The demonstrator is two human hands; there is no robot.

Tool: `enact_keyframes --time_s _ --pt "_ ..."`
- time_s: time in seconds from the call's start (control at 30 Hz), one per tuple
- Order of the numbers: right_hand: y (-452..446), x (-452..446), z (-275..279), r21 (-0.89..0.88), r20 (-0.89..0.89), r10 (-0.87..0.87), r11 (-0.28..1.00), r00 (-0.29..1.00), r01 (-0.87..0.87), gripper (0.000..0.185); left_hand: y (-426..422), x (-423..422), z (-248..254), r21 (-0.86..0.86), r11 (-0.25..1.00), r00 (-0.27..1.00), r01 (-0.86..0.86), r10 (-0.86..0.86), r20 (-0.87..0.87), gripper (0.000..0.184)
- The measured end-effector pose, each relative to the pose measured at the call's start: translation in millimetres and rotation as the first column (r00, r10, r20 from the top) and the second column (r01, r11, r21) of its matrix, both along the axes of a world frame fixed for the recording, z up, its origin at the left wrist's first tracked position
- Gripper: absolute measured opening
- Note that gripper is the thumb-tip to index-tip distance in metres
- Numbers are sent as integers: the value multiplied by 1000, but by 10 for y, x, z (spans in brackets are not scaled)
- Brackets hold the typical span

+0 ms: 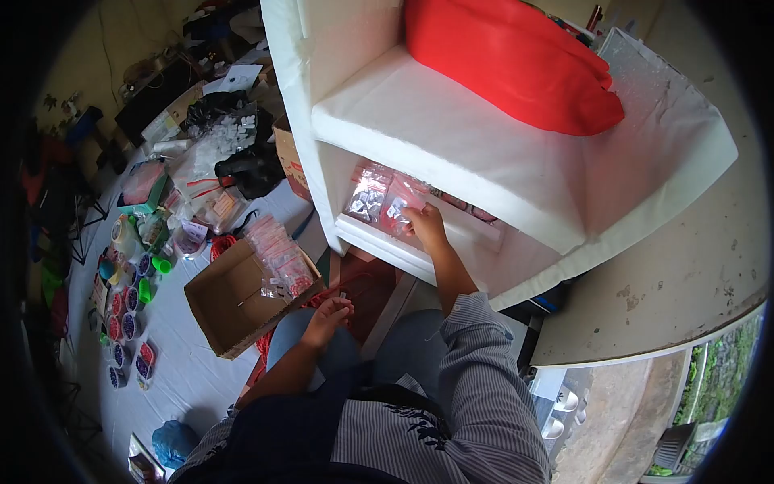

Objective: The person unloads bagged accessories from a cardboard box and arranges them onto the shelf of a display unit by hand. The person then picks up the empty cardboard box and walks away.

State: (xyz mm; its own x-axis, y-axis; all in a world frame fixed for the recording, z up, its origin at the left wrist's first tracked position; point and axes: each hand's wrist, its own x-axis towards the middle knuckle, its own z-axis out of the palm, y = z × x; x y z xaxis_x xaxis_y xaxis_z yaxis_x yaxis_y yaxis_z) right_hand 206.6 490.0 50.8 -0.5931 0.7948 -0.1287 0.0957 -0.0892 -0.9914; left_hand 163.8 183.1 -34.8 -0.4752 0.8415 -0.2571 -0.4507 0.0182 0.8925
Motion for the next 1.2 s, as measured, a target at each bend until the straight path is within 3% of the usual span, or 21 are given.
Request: enact_keyframes --time_s 0.07,0.13,0.17,0.23,0.27,0.33,0.37,0.43,0.47,0.6,0.67,0.7,0.77,0.9,0.97,1.0,1.03,1.1,1.2 --pt "30 17 -2 11 61 7 1000 998 -8 27 6 -2 16 -15 1000 999 -4 4 34 17" --pt "24 47 37 481 221 -98 877 970 -21 27 8 8 45 -24 1000 999 -4 6 54 17" --pt "82 21 -83 480 223 -99 877 970 -21 27 10 12 63 -30 1000 997 -7 9 70 17" --pt "209 -74 -368 736 54 -229 666 972 116 25 9 16 85 -38 999 997 -13 15 73 17" --pt "219 -75 -414 736 55 -228 667 972 115 25 4 18 91 -46 999 997 -18 22 75 17" --pt "79 -101 -286 428 -87 -143 888 986 167 22 3 11 80 -47 999 997 -16 19 73 17" --pt "26 -125 -252 427 -86 -144 888 986 167 22 1 13 73 -48 999 997 -11 15 72 17" --pt "-4 -156 -250 228 -230 -125 957 965 178 23 7 10 89 -56 998 997 -9 13 78 16" --pt "-3 -160 -237 223 -195 -125 960 973 168 25 9 12 100 -63 998 996 -9 14 83 16" --pt "-43 -131 -208 324 -120 -94 937 988 129 27 4 13 82 -80 997 999 -2 6 51 19" --pt "-126 -72 -129 430 -149 -252 854 956 292 32 9 14 77 -54 998 997 -16 20 77 16" --pt "-131 -28 -99 430 -149 -252 854 956 292 32 14 14 78 -54 998 997 -15 19 78 16" --pt "-151 73 -45 604 -130 -277 739 952 297 41 11 9 78 -71 997 996 -5 11 86 17" --pt "-286 149 -128 635 -184 -247 708 951 307 45 11 -2 64 -71 997 997 -7 12 79 17" --pt "-299 143 -186 855 -85 -198 488 977 173 47 7 2 57 -63 998 998 -11 14 59 17" --pt "-303 97 -207 789 -86 -260 572 962 225 43 7 8 56 -64 998 998 -10 14 60 17" --pt "-265 85 -204 788 -84 -261 574 962 224 43 6 12 56 -63 998 997 -10 15 70 18" --pt "-144 27 -190 657 -14 -216 734 976 171 35 9 5 52 -60 998 997 -13 18 77 18" --pt "-67 -82 -205 713 -81 -76 692 994 111 27 6 1 34 -59 998 997 -10 15 81 18"
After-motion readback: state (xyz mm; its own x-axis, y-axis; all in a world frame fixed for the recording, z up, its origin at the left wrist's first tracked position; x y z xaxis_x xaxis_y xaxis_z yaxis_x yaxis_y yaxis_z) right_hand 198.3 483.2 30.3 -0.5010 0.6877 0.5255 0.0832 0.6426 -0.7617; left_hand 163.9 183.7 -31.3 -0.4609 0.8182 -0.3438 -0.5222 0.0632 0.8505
